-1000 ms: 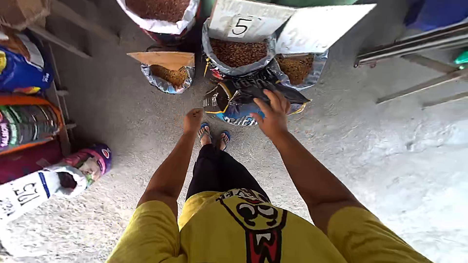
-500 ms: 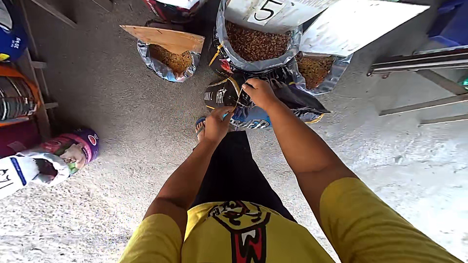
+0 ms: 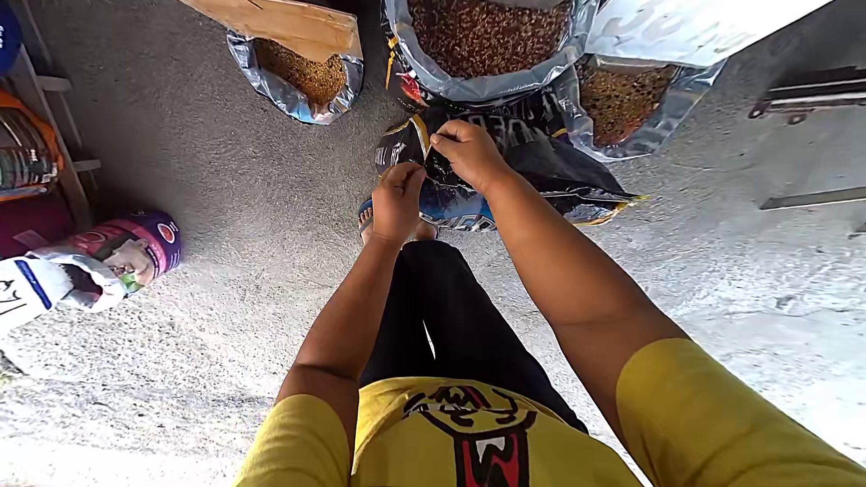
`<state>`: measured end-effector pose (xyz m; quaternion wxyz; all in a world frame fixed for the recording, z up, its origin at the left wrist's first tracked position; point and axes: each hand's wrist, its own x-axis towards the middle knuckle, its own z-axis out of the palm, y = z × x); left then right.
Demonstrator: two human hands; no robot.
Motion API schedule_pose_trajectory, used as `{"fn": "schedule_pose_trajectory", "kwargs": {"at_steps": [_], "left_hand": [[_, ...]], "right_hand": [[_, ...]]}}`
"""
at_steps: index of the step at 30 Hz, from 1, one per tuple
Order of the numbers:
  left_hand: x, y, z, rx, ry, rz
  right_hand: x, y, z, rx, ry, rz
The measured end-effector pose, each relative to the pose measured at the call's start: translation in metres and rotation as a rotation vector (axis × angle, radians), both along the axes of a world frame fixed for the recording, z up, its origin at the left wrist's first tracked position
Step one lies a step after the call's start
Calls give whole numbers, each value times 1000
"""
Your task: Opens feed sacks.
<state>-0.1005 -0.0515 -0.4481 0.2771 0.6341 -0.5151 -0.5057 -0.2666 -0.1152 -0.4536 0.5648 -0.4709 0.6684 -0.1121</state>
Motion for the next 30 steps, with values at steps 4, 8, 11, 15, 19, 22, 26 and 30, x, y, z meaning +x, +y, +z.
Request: {"fn": "schedule_pose_trajectory", "kwargs": {"at_steps": [4, 8, 11, 15, 19, 22, 26, 30], "left_hand": [[1, -2, -2, 245, 211, 159], [5, -3, 2, 323, 292, 208], [6, -3, 2, 341, 315, 218], [8, -2, -2, 328, 352, 239], [10, -1, 0, 317, 419, 284], [13, 2, 2, 284, 436, 263], [13, 4, 6, 255, 419, 253], [12, 5, 7, 235, 396, 221]], "right_hand": [[1, 22, 6, -559, 117, 4], [-2, 43, 10, -907, 188, 221], [0, 54, 10, -819, 208, 301], [4, 55, 7, -783, 227, 273], [5, 51, 6, -758, 166, 270], [3, 48, 8, -717, 132, 280], [6, 47, 9, -669, 126, 263], [6, 44, 9, -542, 58, 199]]}}
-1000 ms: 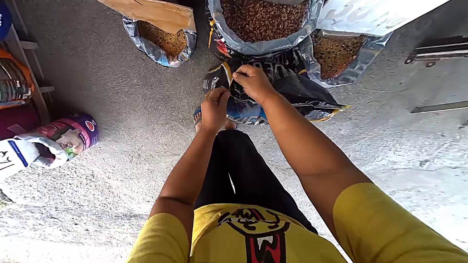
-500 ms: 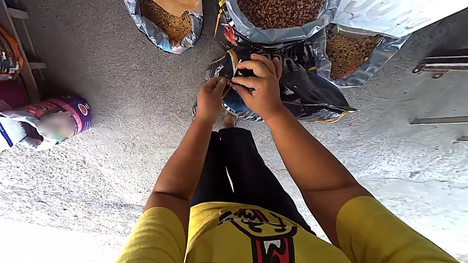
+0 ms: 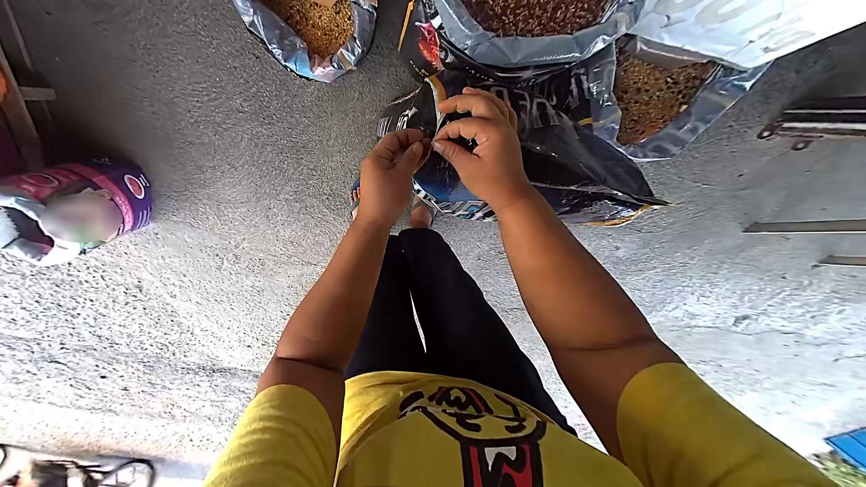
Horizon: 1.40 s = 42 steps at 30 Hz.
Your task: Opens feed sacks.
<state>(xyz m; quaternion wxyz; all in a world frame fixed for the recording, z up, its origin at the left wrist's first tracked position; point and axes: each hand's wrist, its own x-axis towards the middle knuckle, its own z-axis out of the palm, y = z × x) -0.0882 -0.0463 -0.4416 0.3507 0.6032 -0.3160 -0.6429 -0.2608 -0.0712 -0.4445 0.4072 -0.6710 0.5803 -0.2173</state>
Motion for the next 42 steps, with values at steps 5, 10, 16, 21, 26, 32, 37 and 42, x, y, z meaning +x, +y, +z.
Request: {"fn": "schedule_pose_trajectory", "kwargs": {"at_steps": [5, 10, 16, 21, 26, 32, 37, 42], "left_hand": [[0, 0, 1, -50, -105, -78], [-7, 2, 2, -189, -278, -96], [-15, 0, 1, -382, -458, -112], [-15, -3, 0, -281, -441, -127], [-9, -2, -5, -39, -195, -23], [-4, 0, -8, -17, -94, -4], [-3, -4, -6, 26, -75, 42], [0, -4, -1, -48, -100, -38]], "right_hand": [[-5, -4, -1, 92, -138, -59], [-5, -4, -1, 77, -163, -72], [-4, -1, -3, 35, -199, -117], [-5, -2, -3, 76, -202, -125], [-6, -2, -9, 124, -300, -187], [-10, -2, -10, 117, -337, -137], [-13, 1, -6, 82, -269, -79], [-13, 2, -6, 53, -215, -42]]}}
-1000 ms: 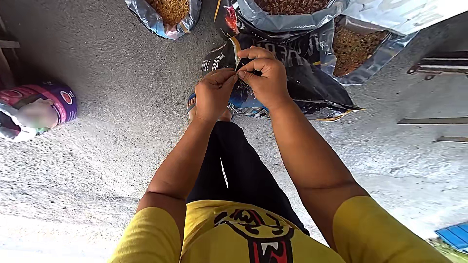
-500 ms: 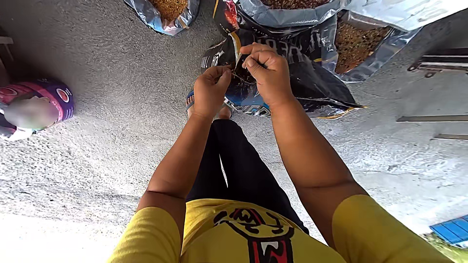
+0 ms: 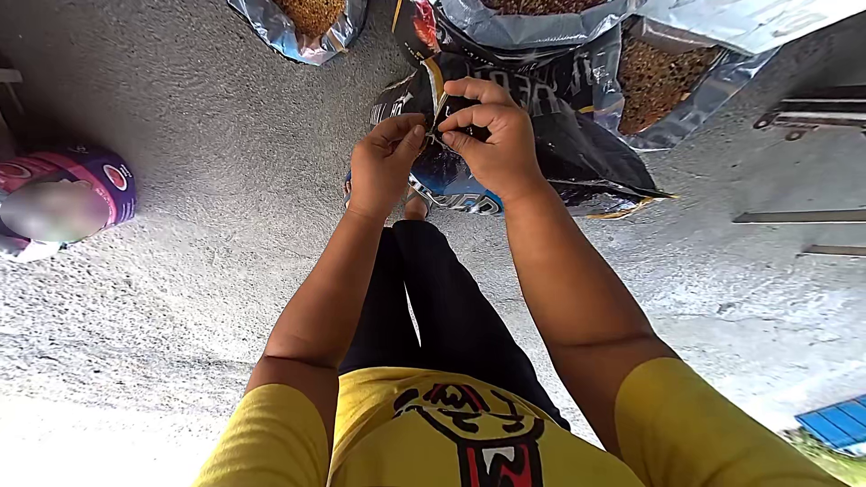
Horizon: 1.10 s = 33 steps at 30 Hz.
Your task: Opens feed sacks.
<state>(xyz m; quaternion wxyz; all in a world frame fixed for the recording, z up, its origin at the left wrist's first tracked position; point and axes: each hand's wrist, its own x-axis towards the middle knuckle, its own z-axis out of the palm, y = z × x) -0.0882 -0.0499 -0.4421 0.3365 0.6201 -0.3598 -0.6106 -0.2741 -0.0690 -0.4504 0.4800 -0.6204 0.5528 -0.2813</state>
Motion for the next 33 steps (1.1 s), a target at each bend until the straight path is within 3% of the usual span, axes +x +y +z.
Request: {"fn": "schedule_pose_trajectory", "kwargs": {"at_steps": [5, 10, 17, 21, 25, 29, 33], "left_hand": [[-2, 3, 1, -133, -208, -126], [-2, 7, 5, -162, -266, -141], [-5, 15, -5, -173, -157, -54], [-7, 15, -7, -81, -15, 88], [-6, 15, -4, 1, -138, 178], [-4, 19, 9, -128, -199, 60], [-9, 20, 10, -112, -256, -53]], "right_hand": [[1, 0, -2, -64, 21, 26], [4, 2, -5, -176, 111, 69], [7, 3, 0, -197, 231, 123], [12, 5, 1, -217, 305, 129], [12, 8, -3, -246, 260, 90], [14, 12, -5, -288, 259, 57], [15, 13, -8, -336, 244, 35]]}}
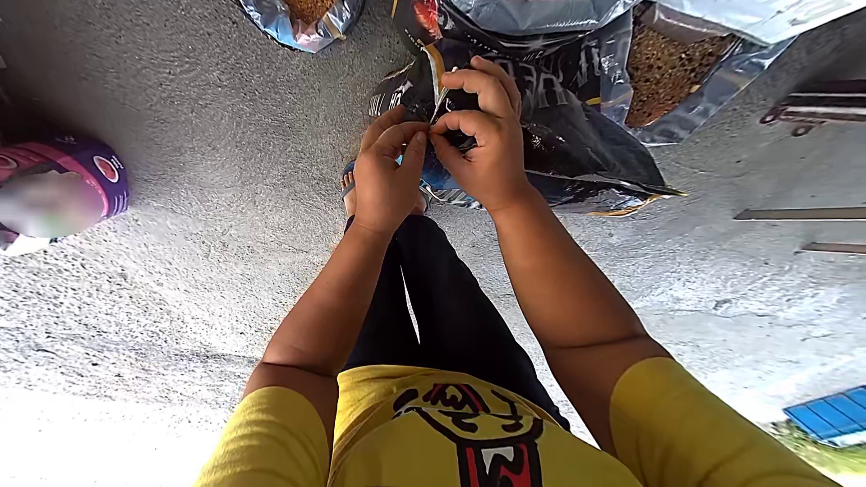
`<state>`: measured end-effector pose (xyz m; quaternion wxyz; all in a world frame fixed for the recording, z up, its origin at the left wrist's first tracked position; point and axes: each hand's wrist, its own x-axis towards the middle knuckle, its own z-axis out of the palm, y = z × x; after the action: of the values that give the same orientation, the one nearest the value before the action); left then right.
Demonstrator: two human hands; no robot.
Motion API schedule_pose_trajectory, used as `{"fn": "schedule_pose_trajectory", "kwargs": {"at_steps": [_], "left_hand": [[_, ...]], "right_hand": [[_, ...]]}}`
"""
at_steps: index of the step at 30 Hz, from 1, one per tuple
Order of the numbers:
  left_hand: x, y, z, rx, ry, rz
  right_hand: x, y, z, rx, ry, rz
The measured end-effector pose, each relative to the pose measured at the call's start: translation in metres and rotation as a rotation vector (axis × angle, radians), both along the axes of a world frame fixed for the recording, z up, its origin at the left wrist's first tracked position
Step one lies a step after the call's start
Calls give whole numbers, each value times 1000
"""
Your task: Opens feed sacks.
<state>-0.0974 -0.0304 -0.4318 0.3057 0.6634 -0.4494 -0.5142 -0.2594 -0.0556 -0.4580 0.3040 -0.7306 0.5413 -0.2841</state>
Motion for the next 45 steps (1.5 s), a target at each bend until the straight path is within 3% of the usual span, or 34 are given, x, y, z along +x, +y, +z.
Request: {"fn": "schedule_pose_trajectory", "kwargs": {"at_steps": [7, 13, 20, 26, 32, 45], "left_hand": [[-3, -7, -6, 30, -33, 24], [-1, -10, -20, 127, 190, 110], [1, -7, -24, 105, 264, 126], [2, -5, -15, 127, 155, 149], [-1, 2, -3, -6, 6, 50], [-2, -14, 5, 180, -60, -20]], "right_hand": [[-3, 1, 1, 16, -41, 29], [-6, -5, 3, 44, -51, 57], [-1, -8, 2, 28, 69, 76], [1, -5, 0, 10, 71, 31], [1, 0, -6, -54, 32, -23], [-1, 4, -8, -74, -33, -33]]}}
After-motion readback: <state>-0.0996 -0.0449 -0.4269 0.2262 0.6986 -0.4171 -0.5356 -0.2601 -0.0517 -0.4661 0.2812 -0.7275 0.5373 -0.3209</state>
